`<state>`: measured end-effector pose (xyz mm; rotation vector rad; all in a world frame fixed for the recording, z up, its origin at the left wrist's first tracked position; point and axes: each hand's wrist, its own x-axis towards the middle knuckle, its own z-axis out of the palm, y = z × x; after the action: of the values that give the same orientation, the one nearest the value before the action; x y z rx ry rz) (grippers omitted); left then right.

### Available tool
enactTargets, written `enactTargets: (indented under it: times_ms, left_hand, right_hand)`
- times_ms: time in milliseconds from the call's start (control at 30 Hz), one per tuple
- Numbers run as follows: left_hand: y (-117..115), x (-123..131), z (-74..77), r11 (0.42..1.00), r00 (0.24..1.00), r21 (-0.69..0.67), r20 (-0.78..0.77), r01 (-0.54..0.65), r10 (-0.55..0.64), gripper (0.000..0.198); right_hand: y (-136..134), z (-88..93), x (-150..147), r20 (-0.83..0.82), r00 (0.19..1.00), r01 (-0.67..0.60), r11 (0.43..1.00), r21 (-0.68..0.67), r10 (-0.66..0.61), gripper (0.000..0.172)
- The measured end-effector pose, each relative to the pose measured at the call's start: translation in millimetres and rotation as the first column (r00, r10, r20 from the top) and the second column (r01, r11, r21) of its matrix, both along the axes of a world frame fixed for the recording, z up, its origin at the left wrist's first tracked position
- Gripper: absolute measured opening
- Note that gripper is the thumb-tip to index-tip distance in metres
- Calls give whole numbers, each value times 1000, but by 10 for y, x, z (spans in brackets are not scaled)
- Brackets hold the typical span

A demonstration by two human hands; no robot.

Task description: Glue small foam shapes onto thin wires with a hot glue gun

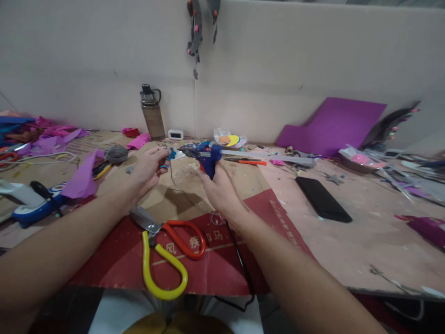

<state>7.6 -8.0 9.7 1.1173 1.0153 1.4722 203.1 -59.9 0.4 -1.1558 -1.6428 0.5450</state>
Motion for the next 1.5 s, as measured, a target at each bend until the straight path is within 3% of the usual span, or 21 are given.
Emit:
enactTargets:
  times_ms: [67,133,300,433,567,633,667,733,767,867,933,967,1033,1167,1300,1500]
  left_hand:
    - [44,-20,-45,1000,999,30,-36,-10,11,16]
    - [62,-16,-76,998,998,56,-55,-20,23,13]
    - [-3,65,-64,994,999,104,-33,36,-33,12]
    - [-54,114,-38,993,999,114,-24,38,-36,12]
    - [-88,116,-31,980,988,198,-149,-20,50,9]
    - [-122,108,-15,956,953,287,-264,-68,147,7]
    - [-144,104,-1,937,925,337,-322,-88,203,5]
    - [-193,98,39,892,862,438,-406,-108,304,3]
    - [-216,96,64,870,836,481,-431,-106,340,4]
    - [-263,89,132,826,795,558,-466,-77,389,11]
    - [-270,83,154,818,782,571,-479,-67,399,12]
    - [-268,80,155,815,779,575,-478,-71,405,12]
    - [-256,76,139,811,776,579,-471,-85,418,10]
    - [-221,83,75,838,805,535,-448,-108,390,4]
    - [-203,114,29,904,886,419,-384,-82,258,10]
    - [-201,167,-23,943,943,330,-295,-51,154,12]
  right_hand:
    - [59,3,40,-47,999,6,989,-149,-14,13]
    - [146,-13,95,11,998,65,965,-253,-64,6]
    - [401,-136,264,244,966,177,905,-388,-85,12]
    - [482,-142,437,449,890,242,913,-328,-75,22]
    - [402,-33,518,526,804,377,922,-88,-278,30]
    - [330,0,433,442,832,350,935,48,-334,26]
    - [295,6,353,346,890,280,955,95,-295,20]
    - [236,3,137,81,991,97,992,81,-103,16]
    - [216,2,15,-42,999,-8,999,36,9,18]
    - [184,34,-307,-356,905,-272,960,-67,232,25]
    - [177,84,-438,-470,822,-422,898,-125,321,31]
    - [176,111,-477,-486,812,-437,889,-136,325,32]
    - [176,149,-513,-442,848,-380,917,-122,293,31]
    - [188,145,-501,-236,955,-174,984,36,177,15]
    - [197,118,-453,-153,981,-99,987,129,119,4]
    - [214,113,-400,-144,988,-32,989,145,53,12]
